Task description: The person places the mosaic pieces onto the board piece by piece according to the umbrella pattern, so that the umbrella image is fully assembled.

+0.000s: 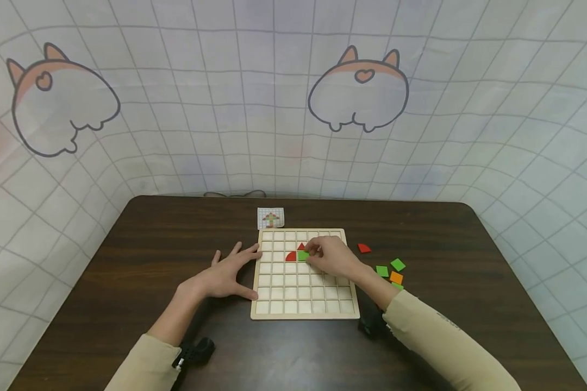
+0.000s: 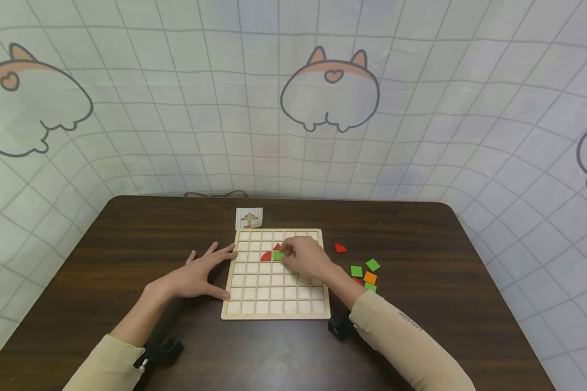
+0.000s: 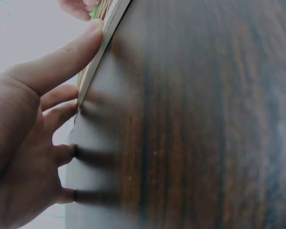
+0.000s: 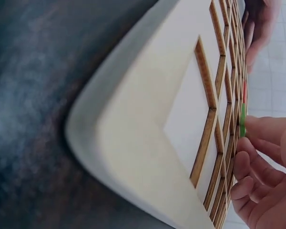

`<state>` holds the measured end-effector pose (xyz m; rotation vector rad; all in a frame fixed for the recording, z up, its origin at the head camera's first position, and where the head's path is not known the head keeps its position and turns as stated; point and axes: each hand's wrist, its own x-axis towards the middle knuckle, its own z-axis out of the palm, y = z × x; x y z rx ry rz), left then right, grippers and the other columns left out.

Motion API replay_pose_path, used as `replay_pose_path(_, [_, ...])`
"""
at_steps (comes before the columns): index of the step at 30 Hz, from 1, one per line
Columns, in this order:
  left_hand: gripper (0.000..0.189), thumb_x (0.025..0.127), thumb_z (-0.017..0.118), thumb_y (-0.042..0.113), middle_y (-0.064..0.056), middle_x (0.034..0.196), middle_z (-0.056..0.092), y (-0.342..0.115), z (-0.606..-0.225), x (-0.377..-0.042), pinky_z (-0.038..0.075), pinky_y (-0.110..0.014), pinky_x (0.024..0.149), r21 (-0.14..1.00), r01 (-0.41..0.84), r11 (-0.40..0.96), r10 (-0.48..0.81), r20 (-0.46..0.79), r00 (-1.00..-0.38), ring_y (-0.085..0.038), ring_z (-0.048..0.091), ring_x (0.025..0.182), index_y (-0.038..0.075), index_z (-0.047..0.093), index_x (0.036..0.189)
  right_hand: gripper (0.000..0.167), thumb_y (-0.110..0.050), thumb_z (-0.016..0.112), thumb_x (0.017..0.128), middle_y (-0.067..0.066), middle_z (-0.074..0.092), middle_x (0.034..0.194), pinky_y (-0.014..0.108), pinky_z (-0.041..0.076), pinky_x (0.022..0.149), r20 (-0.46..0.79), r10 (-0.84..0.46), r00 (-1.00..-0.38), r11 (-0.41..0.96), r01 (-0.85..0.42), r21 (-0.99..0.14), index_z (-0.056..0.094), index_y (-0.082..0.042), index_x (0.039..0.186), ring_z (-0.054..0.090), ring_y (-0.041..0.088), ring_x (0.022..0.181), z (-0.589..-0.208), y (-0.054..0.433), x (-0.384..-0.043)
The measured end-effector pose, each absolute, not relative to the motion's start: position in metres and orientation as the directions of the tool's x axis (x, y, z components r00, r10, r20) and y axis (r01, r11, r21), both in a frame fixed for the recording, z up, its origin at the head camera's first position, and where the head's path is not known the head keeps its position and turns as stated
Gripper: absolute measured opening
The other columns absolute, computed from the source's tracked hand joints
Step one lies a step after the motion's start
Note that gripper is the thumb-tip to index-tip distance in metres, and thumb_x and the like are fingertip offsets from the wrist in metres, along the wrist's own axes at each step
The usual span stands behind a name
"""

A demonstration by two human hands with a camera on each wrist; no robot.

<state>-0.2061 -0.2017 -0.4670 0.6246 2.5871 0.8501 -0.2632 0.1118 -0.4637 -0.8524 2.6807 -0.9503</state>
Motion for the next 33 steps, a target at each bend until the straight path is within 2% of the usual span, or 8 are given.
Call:
replay_pose_path(5, [0.098,0.081,0.087,0.047,-0.009,0.170,0.017,-0.200,-0.467,-0.208,-0.008,-0.077,0.109,0.625,0.303,0.720,0.510,-0.180,-0.841,-0.042,0.000,0.155,0.012,0.039,0.160,0.017,-0.011,0.076,0.093,-0.003,0.067,0.090,0.030,0.051,0.072,0.033,-0.576,-0.817,0.653,-0.484,-0.583,0.075,-0.005,0.109,0.059,0.012,0.078,-0.464,0.112,-0.264])
replay_pose_path(11, [0.097,0.082,0.086,0.046,-0.010,0.170,0.017,-0.198,-0.467,-0.207,-0.009,-0.077,0.109,0.636,0.312,0.705,0.522,-0.167,-0.837,-0.043,-0.001,0.155,0.011,0.039,0.160,0.017,-0.009,0.076,0.093,-0.003,0.067,0.090,0.030,0.051,0.071,0.010,-0.571,-0.821,0.657,-0.465,-0.594,0.075,-0.005,0.110,0.059,0.012,0.079,-0.463,0.116,-0.263])
replay_pose_path(23, [0.096,0.082,0.087,0.044,-0.010,0.170,0.019,-0.201,-0.469,-0.205,-0.009,-0.078,0.109,0.640,0.301,0.707,0.510,-0.165,-0.844,-0.044,-0.001,0.155,0.011,0.040,0.159,0.026,-0.006,0.073,0.092,-0.002,0.064,0.091,0.029,0.048,0.068,0.030,-0.618,-0.785,0.603,-0.499,-0.622,0.074,-0.002,0.118,0.054,0.011,0.073,-0.461,0.123,-0.259])
replay_pose_path(29, [0.098,0.082,0.087,0.045,-0.010,0.170,0.017,-0.199,-0.474,-0.202,-0.011,-0.077,0.109,0.647,0.281,0.708,0.503,-0.184,-0.844,-0.043,-0.003,0.155,0.011,0.038,0.160,0.023,-0.006,0.070,0.095,-0.001,0.065,0.092,0.030,0.050,0.067,0.024,-0.622,-0.782,0.566,-0.471,-0.677,0.072,0.000,0.116,0.057,0.012,0.073,-0.460,0.145,-0.254])
replay_pose_path(33, [0.098,0.082,0.087,0.043,-0.010,0.170,0.018,-0.198,-0.472,-0.202,-0.012,-0.076,0.109,0.655,0.274,0.704,0.498,-0.180,-0.848,-0.044,-0.003,0.155,0.011,0.038,0.160,0.018,-0.008,0.069,0.097,-0.003,0.065,0.089,0.030,0.050,0.065,0.019,-0.575,-0.818,0.591,-0.431,-0.681,0.073,-0.002,0.113,0.058,0.012,0.073,-0.456,0.171,-0.252])
